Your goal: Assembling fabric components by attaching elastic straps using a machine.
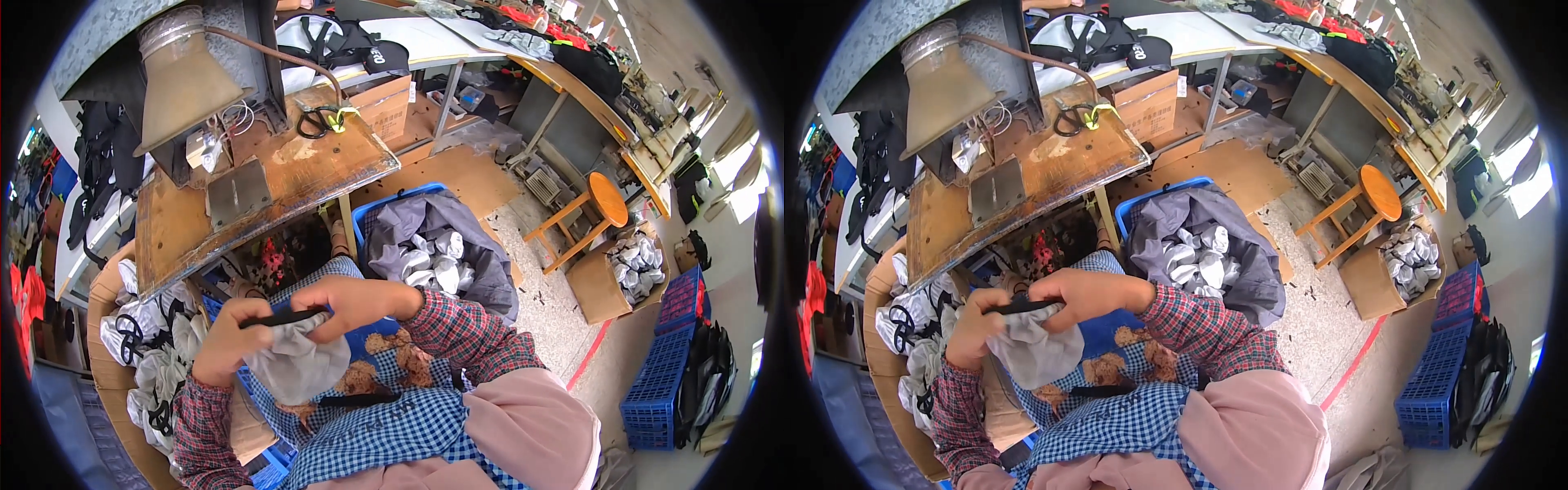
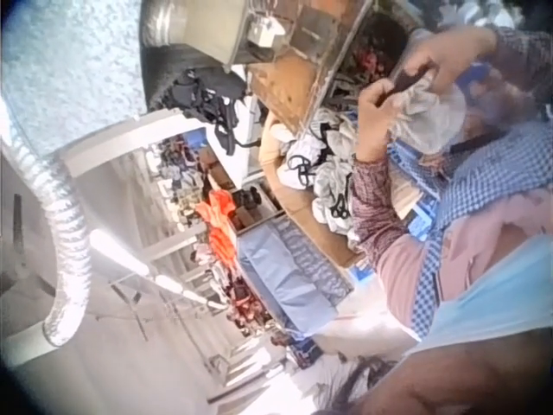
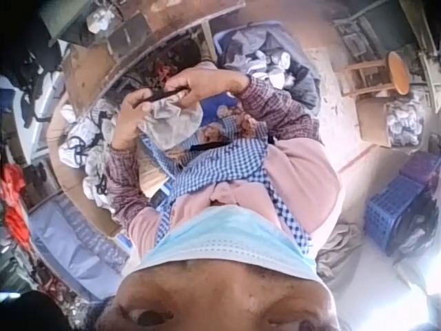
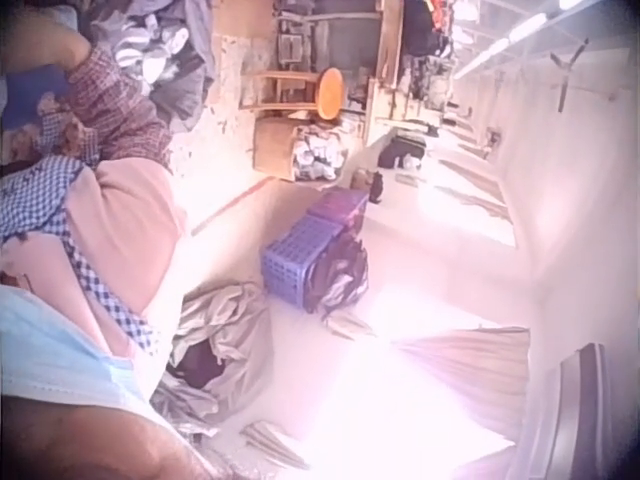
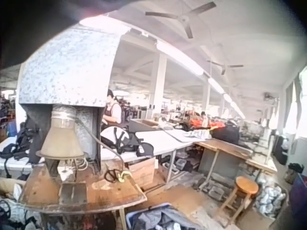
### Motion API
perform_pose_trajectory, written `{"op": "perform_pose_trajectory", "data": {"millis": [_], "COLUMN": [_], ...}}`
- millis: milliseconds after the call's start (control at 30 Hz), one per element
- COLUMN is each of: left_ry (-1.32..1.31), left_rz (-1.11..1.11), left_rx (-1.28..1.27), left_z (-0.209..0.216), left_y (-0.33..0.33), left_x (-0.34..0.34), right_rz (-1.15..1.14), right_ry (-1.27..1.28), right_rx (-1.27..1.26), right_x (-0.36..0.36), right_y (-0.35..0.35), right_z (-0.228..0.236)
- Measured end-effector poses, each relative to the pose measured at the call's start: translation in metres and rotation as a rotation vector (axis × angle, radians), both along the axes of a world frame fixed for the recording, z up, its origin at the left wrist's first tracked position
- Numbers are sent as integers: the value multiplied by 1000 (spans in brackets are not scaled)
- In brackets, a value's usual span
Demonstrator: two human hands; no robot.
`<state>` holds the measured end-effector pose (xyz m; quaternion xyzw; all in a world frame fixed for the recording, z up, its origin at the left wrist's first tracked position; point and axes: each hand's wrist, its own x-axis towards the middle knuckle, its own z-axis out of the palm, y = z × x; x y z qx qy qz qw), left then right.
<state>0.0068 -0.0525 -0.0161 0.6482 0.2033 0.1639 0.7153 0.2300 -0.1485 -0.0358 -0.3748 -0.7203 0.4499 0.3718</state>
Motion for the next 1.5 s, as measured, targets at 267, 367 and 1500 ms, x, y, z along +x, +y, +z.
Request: {"op": "perform_pose_trajectory", "data": {"millis": [267,367,1500], "left_ry": [63,114,376], "left_rz": [149,50,-59], "left_rx": [-51,28,477], "left_z": [5,8,11], "left_y": [3,13,38], "left_x": [8,9,15], "right_rz": [-183,-197,-367], "right_ry": [6,-64,-297], "right_rx": [119,22,690], "right_x": [-8,-6,-8], "right_y": [10,9,42], "right_z": [-26,-23,-2]}}
